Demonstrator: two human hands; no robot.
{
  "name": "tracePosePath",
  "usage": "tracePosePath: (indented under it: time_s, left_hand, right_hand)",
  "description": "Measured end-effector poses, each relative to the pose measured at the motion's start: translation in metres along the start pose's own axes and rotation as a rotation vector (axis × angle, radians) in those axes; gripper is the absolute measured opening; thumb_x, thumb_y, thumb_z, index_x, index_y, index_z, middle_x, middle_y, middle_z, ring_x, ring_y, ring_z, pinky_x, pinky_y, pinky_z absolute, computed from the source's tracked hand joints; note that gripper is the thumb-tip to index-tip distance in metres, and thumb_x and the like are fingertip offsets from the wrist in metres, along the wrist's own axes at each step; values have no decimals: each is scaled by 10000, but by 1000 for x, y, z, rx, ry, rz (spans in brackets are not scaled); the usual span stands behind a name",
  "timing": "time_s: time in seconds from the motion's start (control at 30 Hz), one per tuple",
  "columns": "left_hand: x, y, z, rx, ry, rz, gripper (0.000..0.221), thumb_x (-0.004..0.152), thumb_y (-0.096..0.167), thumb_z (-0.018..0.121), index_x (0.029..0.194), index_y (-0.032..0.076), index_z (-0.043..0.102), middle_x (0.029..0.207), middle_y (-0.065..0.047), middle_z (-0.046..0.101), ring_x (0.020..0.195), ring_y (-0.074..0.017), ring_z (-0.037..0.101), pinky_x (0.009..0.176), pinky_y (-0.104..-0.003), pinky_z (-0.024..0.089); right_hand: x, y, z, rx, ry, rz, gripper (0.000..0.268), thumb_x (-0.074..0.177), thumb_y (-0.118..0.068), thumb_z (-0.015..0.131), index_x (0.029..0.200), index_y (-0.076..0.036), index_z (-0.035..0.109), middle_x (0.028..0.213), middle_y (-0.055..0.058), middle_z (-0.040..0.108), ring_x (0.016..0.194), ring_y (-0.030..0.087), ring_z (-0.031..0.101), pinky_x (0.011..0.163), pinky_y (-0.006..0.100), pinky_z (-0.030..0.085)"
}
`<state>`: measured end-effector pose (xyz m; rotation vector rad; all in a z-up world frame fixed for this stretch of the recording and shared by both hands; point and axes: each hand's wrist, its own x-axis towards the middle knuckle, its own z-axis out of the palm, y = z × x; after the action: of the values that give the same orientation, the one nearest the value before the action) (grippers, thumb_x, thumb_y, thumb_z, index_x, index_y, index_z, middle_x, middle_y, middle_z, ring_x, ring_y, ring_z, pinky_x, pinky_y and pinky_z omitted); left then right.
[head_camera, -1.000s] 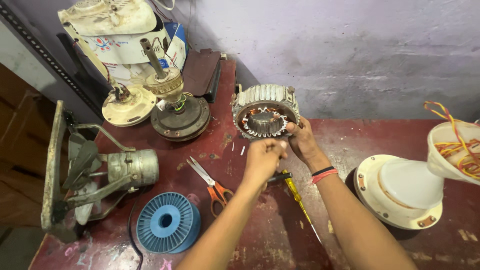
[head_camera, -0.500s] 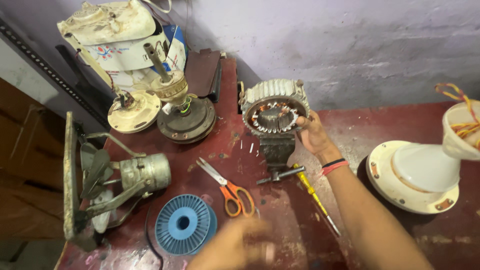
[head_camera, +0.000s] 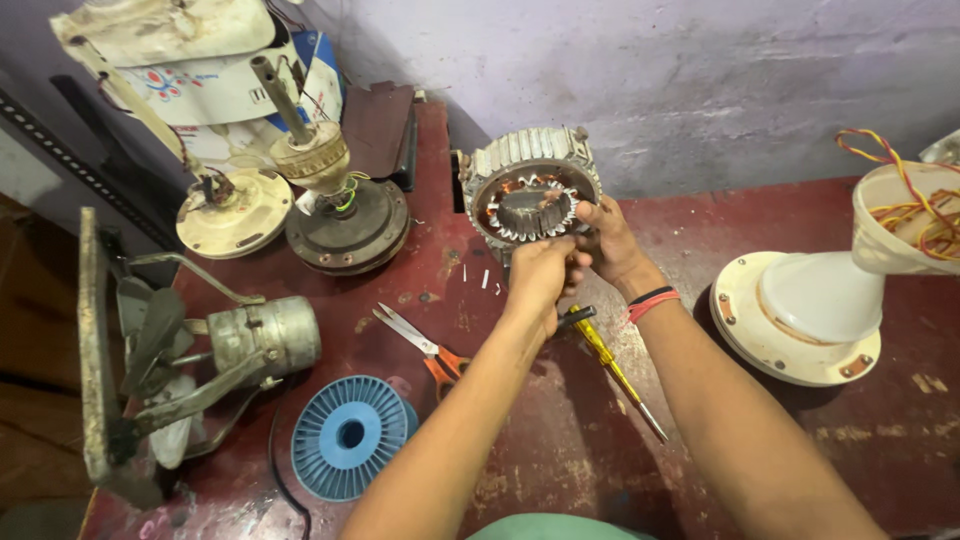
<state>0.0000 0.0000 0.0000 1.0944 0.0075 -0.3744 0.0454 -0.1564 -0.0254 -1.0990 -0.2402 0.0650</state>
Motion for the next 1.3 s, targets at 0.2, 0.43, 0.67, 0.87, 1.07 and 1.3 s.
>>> tracePosePath:
  time_s: [0.2,0.43,0.67,0.87,1.07,1.3]
  left_hand:
    - [-82,-33,-40,503,-505,139,238,1015,183,625,1077,4,769,739,-53,695,678,-75,605,688,-263,496]
    - [-78,3,-49,700,-139,104,332,941,346,705,1114,72,779,908,-81,748,786,-141,679,728,-360,532]
    - [1,21,0,-7,-65,-122,274,1010,235,599,1051,-27,667,837,-81,703,697,-151,670,625,-285,559]
    - [-28,-8,-9,114,-154,61,239,1028,163,552,1061,22,743,684,24,531,518,-57,412,459,-247,340]
    - [-114,-6,-46,672,-748,147,252,1041,164,579,1140,10,751,903,-46,737,683,-109,627,669,-315,553]
    - [-113,33,-41,968,-567,244,389,1011,382,635,1115,30,765,991,-129,776,878,-126,708,816,-342,557]
  right_hand:
    - [5,1,8,-14,-63,-128,659,821,-421,868,1264,23,667,1202,100,715,1127,203,673,1050,368,527]
    - [3,-2,16,5,-68,-132,652,818,-427,877,1254,5,655,1195,94,714,1132,209,677,1047,391,535]
    - [-2,-3,10,-52,-17,-13,690,877,-456,842,1307,44,637,1058,130,693,841,194,626,696,327,519]
    - [2,-2,14,-13,-27,-79,675,797,-442,851,1265,-10,627,1150,85,711,1033,191,699,937,348,588]
    - [6,3,13,2,-47,-159,661,827,-428,866,1265,21,656,1196,91,715,1130,202,678,1047,375,525]
    - [4,1,16,-8,-46,-154,649,826,-427,860,1256,19,664,1182,106,726,1102,205,686,1029,372,538]
